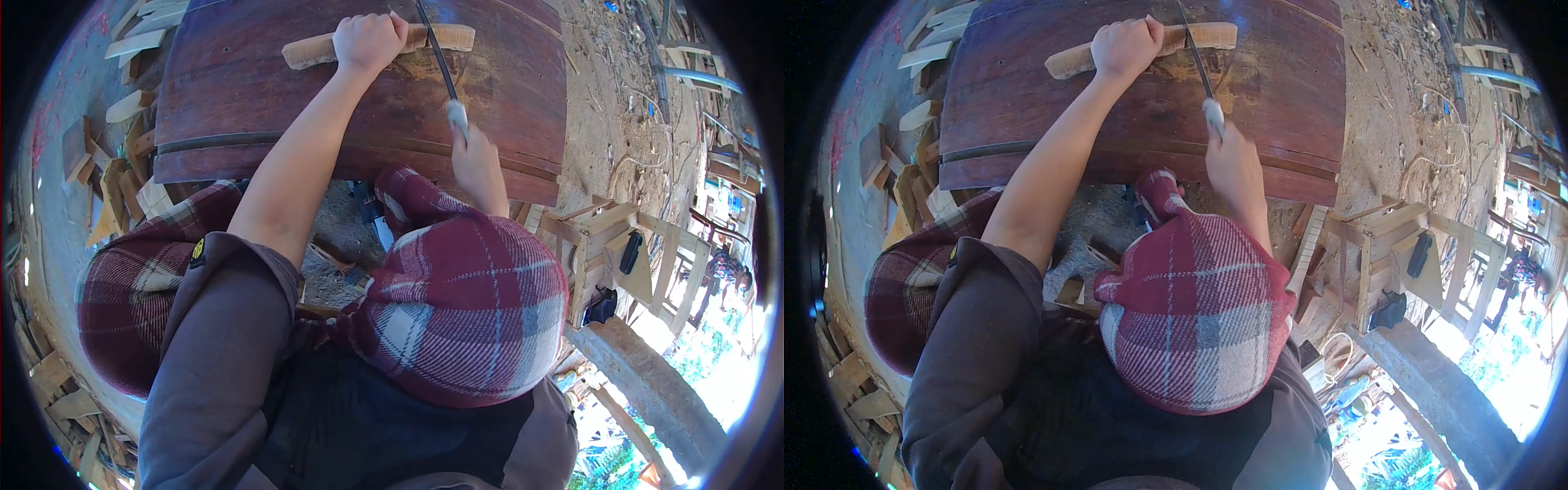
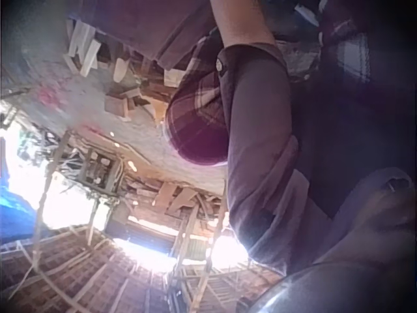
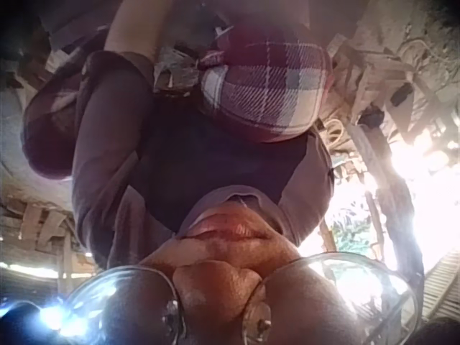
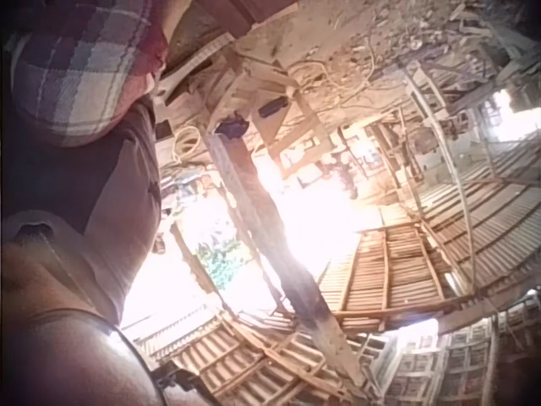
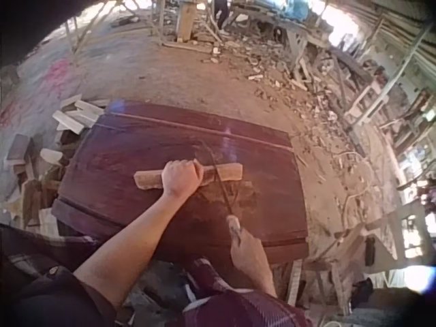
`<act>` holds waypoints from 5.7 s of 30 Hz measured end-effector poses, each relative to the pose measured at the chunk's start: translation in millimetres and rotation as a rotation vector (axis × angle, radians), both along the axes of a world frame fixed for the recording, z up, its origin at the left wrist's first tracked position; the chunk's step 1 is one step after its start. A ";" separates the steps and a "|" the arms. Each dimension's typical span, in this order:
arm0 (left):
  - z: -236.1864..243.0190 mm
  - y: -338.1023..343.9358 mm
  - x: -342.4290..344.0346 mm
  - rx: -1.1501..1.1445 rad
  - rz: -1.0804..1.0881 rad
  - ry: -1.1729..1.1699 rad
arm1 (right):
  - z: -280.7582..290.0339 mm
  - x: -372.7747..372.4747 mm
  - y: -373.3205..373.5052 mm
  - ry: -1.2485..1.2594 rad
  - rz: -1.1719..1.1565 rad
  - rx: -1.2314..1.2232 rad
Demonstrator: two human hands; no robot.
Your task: Sawing a curved piece of wood by hand on a wooden workbench.
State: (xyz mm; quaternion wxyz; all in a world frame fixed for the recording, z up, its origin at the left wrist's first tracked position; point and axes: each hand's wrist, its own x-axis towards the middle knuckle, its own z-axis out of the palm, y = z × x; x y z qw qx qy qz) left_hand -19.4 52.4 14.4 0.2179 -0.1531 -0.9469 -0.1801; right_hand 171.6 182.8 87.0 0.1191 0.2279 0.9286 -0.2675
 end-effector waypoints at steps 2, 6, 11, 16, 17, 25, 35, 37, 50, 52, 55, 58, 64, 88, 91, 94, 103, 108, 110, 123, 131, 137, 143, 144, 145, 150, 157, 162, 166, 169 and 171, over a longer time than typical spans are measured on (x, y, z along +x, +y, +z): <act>-7.5 -0.4 5.3 0.031 -0.019 0.105 | -0.1 23.1 -3.2 -0.020 -0.081 -0.049; -4.9 2.1 2.0 0.065 -0.040 0.145 | 12.3 4.3 -4.0 -0.009 -0.021 -0.019; -14.0 -2.7 7.8 0.051 -0.023 0.210 | 18.6 -24.3 16.0 -0.076 0.060 -0.022; -7.0 2.3 6.5 0.044 -0.083 0.262 | -4.4 -73.2 0.9 0.064 0.051 0.018; -7.0 3.6 8.9 0.043 -0.077 0.264 | -7.8 -79.1 -2.8 0.099 0.020 0.062; 1.3 -1.6 3.0 -0.023 -0.016 0.164 | 12.7 -6.3 -3.6 0.045 0.000 -0.084; -0.4 -1.3 4.3 -0.031 -0.089 0.167 | 7.7 -4.1 -3.1 0.000 -0.008 -0.013; 2.9 -0.9 5.9 -0.042 -0.089 0.142 | 12.8 -12.2 2.6 -0.009 -0.002 -0.032; 1.4 5.2 5.8 -0.083 -0.078 0.172 | 10.2 -22.6 6.7 -0.024 0.008 -0.107; 3.0 -2.5 1.1 -0.107 -0.065 0.141 | 4.9 12.9 7.4 0.021 -0.009 -0.103; 0.5 -4.2 9.9 -0.070 -0.070 0.282 | 27.0 36.8 1.2 -0.060 -0.072 -0.086; 4.0 3.2 13.5 -0.041 -0.125 0.210 | 9.6 13.5 2.2 0.113 0.010 -0.080; 0.8 5.9 9.6 -0.048 -0.103 0.212 | -4.9 -35.7 3.9 0.067 -0.024 -0.082; 6.0 -4.7 3.0 -0.020 -0.050 0.160 | 0.5 8.1 3.1 0.036 0.018 -0.161; 6.3 -2.3 2.8 -0.010 -0.065 0.138 | 10.3 27.3 4.3 0.004 -0.060 -0.128; 6.8 7.8 13.6 0.012 -0.090 0.135 | -6.4 0.7 0.5 0.119 -0.022 -0.150; 19.6 15.0 11.0 -0.063 0.042 -0.066 | -49.8 -25.0 3.9 0.217 -0.059 -0.120; 14.0 2.3 13.3 -0.056 0.033 -0.013 | -15.6 10.1 -1.8 0.035 -0.074 -0.110; 13.3 -6.1 10.5 -0.057 -0.027 0.028 | -18.3 -2.7 -6.3 0.064 -0.047 -0.130; 1.6 -5.1 14.2 -0.054 -0.007 0.038 | -3.2 -9.5 -10.0 0.084 -0.076 -0.180; -5.6 11.0 24.4 0.024 -0.110 0.248 | -21.4 -50.8 3.1 0.075 -0.056 -0.089; -8.7 -3.9 23.1 -0.022 -0.137 0.232 | -30.9 -55.2 -5.2 0.078 -0.001 -0.092; -9.8 -0.9 23.2 0.027 -0.234 0.268 | -26.7 -33.5 -15.8 0.130 -0.062 -0.089; -9.6 -1.5 23.1 0.030 -0.231 0.269 | -28.1 -35.6 -16.1 0.150 -0.069 -0.098; -9.4 -1.1 23.0 0.041 -0.231 0.263 | -29.7 -37.7 -15.1 0.169 -0.073 -0.106; -9.6 2.0 36.9 0.045 -0.221 0.262 | -40.4 -25.0 -21.8 0.250 -0.178 -0.165; -12.8 -8.5 49.9 0.041 -0.198 0.255 | 28.1 -20.5 -12.1 0.401 -0.269 -0.151; 2.4 -3.7 43.2 0.026 -0.201 0.223 | 2.4 -5.6 -1.2 0.540 -0.343 -0.237; 10.8 -2.0 24.3 0.059 -0.214 0.097 | -26.1 -1.4 -10.7 0.599 -0.307 -0.359; 20.0 4.7 14.6 0.041 -0.184 -0.071 | -55.7 1.7 -8.3 0.676 -0.304 -0.289; 23.1 6.1 10.2 -0.013 -0.096 -0.214 | -72.7 5.2 -9.0 0.757 -0.295 -0.305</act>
